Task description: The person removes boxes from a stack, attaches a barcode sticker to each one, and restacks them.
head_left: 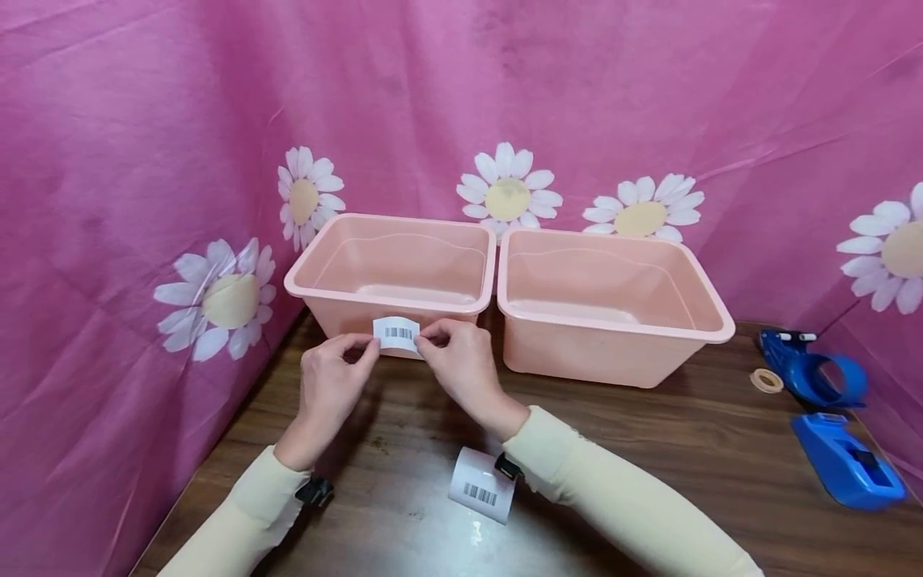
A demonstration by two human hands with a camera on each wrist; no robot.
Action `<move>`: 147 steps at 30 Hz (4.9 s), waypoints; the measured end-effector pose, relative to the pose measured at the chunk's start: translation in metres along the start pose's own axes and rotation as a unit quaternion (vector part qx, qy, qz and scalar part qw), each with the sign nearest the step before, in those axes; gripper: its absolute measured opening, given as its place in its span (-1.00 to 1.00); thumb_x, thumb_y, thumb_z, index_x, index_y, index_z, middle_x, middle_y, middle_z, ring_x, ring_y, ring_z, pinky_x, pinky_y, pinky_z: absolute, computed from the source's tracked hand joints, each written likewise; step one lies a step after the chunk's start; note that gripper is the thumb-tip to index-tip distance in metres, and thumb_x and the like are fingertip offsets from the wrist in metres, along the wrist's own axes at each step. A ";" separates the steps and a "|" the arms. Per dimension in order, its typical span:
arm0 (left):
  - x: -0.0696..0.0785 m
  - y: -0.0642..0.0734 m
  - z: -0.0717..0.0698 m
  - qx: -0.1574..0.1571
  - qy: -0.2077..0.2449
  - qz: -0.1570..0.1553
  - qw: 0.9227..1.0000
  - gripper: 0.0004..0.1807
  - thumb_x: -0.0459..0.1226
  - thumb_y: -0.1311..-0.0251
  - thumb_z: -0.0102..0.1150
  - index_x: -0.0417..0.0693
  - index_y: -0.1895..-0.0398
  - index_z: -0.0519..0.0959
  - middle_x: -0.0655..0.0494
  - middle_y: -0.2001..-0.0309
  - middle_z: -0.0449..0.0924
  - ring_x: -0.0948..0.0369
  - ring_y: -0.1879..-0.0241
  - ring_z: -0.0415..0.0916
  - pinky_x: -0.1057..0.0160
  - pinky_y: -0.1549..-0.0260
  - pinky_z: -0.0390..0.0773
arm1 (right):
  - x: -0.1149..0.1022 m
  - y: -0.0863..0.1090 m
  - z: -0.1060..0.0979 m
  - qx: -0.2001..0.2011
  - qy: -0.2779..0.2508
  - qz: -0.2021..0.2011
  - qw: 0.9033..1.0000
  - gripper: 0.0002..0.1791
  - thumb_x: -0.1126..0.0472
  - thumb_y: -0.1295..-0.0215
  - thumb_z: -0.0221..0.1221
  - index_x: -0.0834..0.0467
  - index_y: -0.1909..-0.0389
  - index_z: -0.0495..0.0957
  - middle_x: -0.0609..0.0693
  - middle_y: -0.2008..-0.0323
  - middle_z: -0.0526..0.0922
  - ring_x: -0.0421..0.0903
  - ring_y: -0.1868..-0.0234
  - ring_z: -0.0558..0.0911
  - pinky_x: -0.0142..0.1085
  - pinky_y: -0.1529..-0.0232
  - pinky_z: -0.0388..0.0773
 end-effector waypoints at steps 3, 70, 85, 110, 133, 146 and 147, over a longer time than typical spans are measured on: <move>-0.008 -0.001 0.002 0.009 -0.004 -0.002 1.000 -0.89 -0.28 -0.32 0.56 -0.17 0.27 0.90 -0.06 0.31 0.91 0.02 0.40 0.80 0.11 0.38 0.64 | -0.002 -0.002 0.012 0.009 0.003 0.000 1.000 -0.91 0.19 -0.39 0.51 0.13 0.24 0.91 -0.04 0.33 0.91 -0.21 0.35 0.74 -0.37 0.31 0.65; -0.030 -0.030 0.012 -0.043 -0.047 -0.056 0.996 -0.80 -0.19 -0.40 0.49 -0.15 0.30 0.87 -0.10 0.37 0.87 -0.19 0.31 0.78 -0.27 0.27 0.69 | 0.007 0.006 0.029 0.045 0.021 0.002 0.999 -0.83 0.16 -0.44 0.42 0.14 0.12 0.91 -0.05 0.37 0.87 -0.12 0.33 0.77 -0.13 0.19 0.78; -0.020 -0.021 0.023 -0.146 0.144 -0.104 0.973 -0.78 -0.28 -0.57 0.36 -0.19 -0.08 0.86 -0.16 0.00 0.90 0.53 0.16 0.66 0.64 0.16 0.56 | 0.001 0.001 0.049 -0.033 -0.149 0.023 0.988 -0.69 0.39 -0.48 0.31 0.32 -0.17 0.80 0.18 -0.10 0.89 0.08 -0.13 0.87 -0.13 -0.19 0.85; -0.016 -0.020 0.028 -0.140 0.243 -0.140 0.950 -0.70 -0.29 -0.61 0.32 -0.29 -0.21 0.78 -0.28 -0.18 0.83 0.64 0.03 0.66 0.64 0.01 0.63 | 0.013 -0.008 0.056 0.000 -0.151 0.014 0.988 -0.68 0.24 -0.52 0.27 0.19 -0.17 0.81 0.03 -0.10 0.90 -0.14 -0.08 0.86 -0.27 -0.14 0.83; -0.027 -0.022 0.020 -0.120 0.226 -0.172 0.951 -0.69 -0.24 -0.62 0.31 -0.27 -0.20 0.79 -0.29 -0.18 0.82 0.65 0.11 0.63 0.64 0.07 0.59 | 0.012 -0.004 0.048 -0.031 -0.187 0.081 0.979 -0.67 0.27 -0.55 0.24 0.22 -0.21 0.78 0.09 -0.17 0.87 0.02 -0.21 0.82 -0.09 -0.31 0.78; -0.025 -0.023 0.020 -0.143 0.212 -0.146 0.956 -0.69 -0.25 -0.61 0.31 -0.28 -0.22 0.78 -0.28 -0.18 0.82 0.67 0.07 0.64 0.65 0.05 0.60 | 0.010 -0.013 0.057 -0.097 -0.175 0.042 0.979 -0.59 0.27 -0.50 0.21 0.27 -0.28 0.75 0.12 -0.20 0.85 -0.10 -0.19 0.82 -0.28 -0.20 0.80; -0.026 -0.022 0.019 -0.140 0.205 -0.152 0.957 -0.69 -0.25 -0.61 0.32 -0.27 -0.22 0.78 -0.27 -0.18 0.83 0.68 0.07 0.63 0.66 0.05 0.59 | 0.010 -0.012 0.056 -0.101 -0.176 0.046 0.978 -0.58 0.27 -0.50 0.21 0.28 -0.29 0.74 0.13 -0.21 0.85 -0.07 -0.20 0.82 -0.25 -0.21 0.80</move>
Point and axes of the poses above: each hand's wrist, its own y-axis away from the middle knuckle, its own z-axis out of the palm, x = y × z, the point moved 5 cm from there along -y, towards the middle knuckle
